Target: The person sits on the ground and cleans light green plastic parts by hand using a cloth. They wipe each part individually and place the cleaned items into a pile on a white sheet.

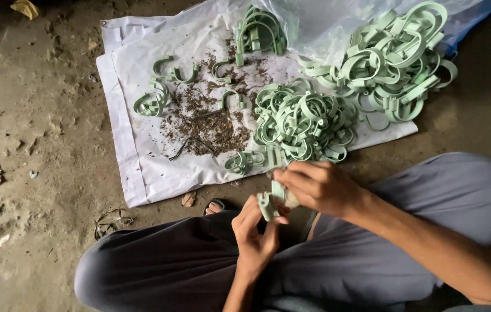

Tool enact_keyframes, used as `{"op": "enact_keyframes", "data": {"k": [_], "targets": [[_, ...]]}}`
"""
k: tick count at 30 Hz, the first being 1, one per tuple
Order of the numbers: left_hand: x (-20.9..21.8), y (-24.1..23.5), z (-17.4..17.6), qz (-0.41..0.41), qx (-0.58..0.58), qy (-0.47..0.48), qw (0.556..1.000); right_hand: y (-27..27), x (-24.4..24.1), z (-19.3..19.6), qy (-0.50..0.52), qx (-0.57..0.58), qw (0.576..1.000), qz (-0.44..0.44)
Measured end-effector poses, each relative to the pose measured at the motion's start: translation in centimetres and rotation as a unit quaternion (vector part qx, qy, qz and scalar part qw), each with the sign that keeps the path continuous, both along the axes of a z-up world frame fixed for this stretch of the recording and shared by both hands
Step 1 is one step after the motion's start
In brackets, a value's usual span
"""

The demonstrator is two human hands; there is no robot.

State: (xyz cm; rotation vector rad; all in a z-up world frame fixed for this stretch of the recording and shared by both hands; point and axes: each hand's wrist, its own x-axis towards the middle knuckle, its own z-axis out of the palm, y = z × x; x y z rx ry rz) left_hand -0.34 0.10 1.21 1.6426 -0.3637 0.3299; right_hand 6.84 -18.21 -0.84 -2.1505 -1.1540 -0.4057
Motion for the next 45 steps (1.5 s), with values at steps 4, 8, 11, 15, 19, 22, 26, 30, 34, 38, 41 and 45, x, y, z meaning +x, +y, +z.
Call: {"op": "enact_keyframes", "data": {"k": [4, 8, 11, 15, 19, 22, 26, 30, 34, 38, 41, 45], "targets": [[-0.3, 0.0, 0.1, -0.043, -0.054, 0.081, 0.994, -1.1, 1.5, 3.1, -0.091, -0.065, 0.990, -0.090], [-0.4, 1.2, -1.5, -0.035, -0.134, 0.185, 0.973, -1.6, 0.5, 6.5, 0.108, 0.106, 0.984, -0.099], [-0.4, 1.6, -1.3, -0.052, -0.170, 0.224, 0.958, -0.9, -0.2, 4.7, 0.111, 0.060, 0.992, -0.027], [-0.9, 1.2, -2.2, -0.112, -0.220, 0.271, 0.930, -1.2, 0.5, 1.5, 0.016, -0.122, 0.989, -0.076], [-0.2, 1.6, -1.6, -0.143, -0.260, 0.284, 0.912, -1.7, 0.2, 5.5, 0.088, -0.027, 0.988, -0.127], [0.3, 2.0, -1.7, -0.167, -0.265, 0.279, 0.908, -1.1, -0.7, 7.2, 0.232, 0.076, 0.955, -0.168], [0.3, 1.5, -2.1, -0.156, -0.262, 0.310, 0.900, -0.3, -1.1, 6.7, 0.327, 0.117, 0.928, -0.137], [0.0, 1.2, -5.7, -0.007, -0.143, 0.296, 0.944, 1.4, -0.9, 6.7, 0.248, 0.129, 0.954, -0.105], [-0.1, -0.1, -4.3, 0.025, -0.151, 0.278, 0.948, 1.7, -1.4, 3.7, 0.206, 0.114, 0.969, -0.071], [-0.4, -0.6, -3.2, -0.012, -0.215, 0.249, 0.944, 1.5, -0.7, 2.9, 0.160, 0.104, 0.977, -0.096], [-0.6, -0.2, -3.9, 0.030, -0.159, 0.216, 0.963, 1.6, -1.1, 4.2, 0.179, 0.102, 0.978, -0.028], [-0.6, 0.2, -4.1, 0.071, -0.089, 0.174, 0.978, 1.3, -1.9, 2.8, 0.063, 0.037, 0.996, 0.055]]}}
